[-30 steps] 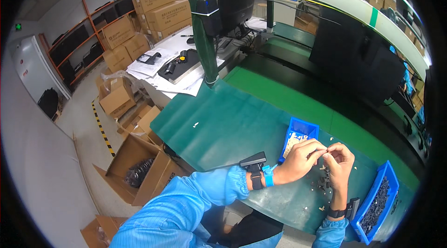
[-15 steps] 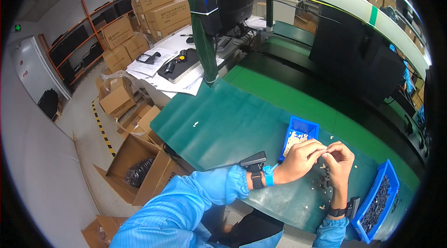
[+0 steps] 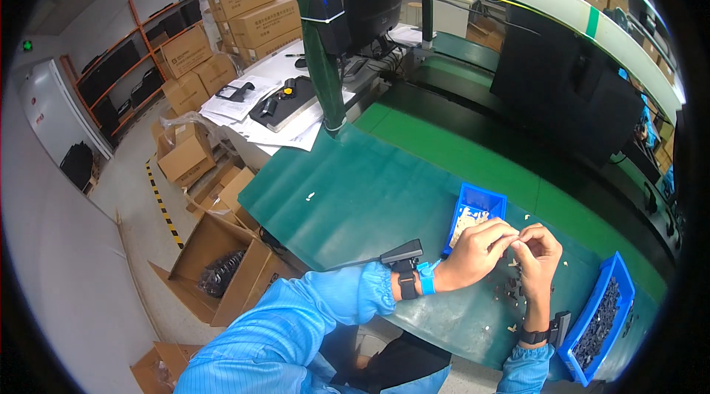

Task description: Manually assembling small plastic and rubber industrial components at a factory workbench.

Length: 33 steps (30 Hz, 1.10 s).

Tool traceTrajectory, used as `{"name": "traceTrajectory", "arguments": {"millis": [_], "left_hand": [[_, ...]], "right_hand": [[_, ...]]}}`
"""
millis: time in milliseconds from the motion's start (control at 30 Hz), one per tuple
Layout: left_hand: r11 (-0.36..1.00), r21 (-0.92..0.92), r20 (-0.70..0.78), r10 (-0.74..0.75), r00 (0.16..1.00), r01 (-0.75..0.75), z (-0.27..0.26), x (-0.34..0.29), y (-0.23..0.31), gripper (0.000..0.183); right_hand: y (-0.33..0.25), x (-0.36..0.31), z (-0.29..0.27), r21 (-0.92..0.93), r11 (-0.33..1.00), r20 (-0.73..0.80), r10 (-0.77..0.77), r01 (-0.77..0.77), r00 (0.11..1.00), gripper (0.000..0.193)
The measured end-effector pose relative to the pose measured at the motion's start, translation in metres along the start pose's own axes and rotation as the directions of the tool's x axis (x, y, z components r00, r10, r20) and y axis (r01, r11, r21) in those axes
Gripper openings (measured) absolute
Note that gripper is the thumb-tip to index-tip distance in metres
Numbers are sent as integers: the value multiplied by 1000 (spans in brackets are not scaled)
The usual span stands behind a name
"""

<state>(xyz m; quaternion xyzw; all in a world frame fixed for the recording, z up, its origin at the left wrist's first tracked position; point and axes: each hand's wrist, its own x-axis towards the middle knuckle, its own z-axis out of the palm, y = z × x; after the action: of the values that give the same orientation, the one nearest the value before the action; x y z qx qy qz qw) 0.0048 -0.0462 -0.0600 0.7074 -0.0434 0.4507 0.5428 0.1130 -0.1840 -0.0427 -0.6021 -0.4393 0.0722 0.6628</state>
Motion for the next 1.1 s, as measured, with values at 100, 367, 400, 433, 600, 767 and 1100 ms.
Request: {"name": "traceTrajectory", "arguments": {"millis": [100, 367, 400, 433, 600, 767, 1100], "left_hand": [[999, 26, -8, 21, 1000, -21, -2, 0, 2, 6], [992, 79, -41, 98, 994, -94, 5, 0, 5, 6], [986, 106, -56, 134, 989, -127, 9, 1, 0, 6], [982, 125, -68, 153, 986, -144, 11, 2, 0, 5], [984, 22, -124, -174, 977, 178, -15, 8, -7, 5], [996, -62, -176, -73, 982, 63, -12, 25, -1, 7], [977, -138, -208, -190, 959, 163, -18, 21, 1, 11]], "right_hand": [[0, -1, 2, 12, 1000, 15, 15, -15, 1000, 14], [-14, -8, 4, -3, 996, 5, 88, -88, 996, 14], [-12, -8, 0, -9, 995, 14, 99, -98, 995, 14], [-14, -13, -4, -17, 992, 16, 127, -127, 992, 14], [-12, 4, 18, -18, 997, 49, 75, -74, 996, 13], [-13, 1, 21, -341, 937, -8, -80, 73, 997, 12], [-3, -9, 39, -622, 751, 49, -243, 220, 969, 17]]}}
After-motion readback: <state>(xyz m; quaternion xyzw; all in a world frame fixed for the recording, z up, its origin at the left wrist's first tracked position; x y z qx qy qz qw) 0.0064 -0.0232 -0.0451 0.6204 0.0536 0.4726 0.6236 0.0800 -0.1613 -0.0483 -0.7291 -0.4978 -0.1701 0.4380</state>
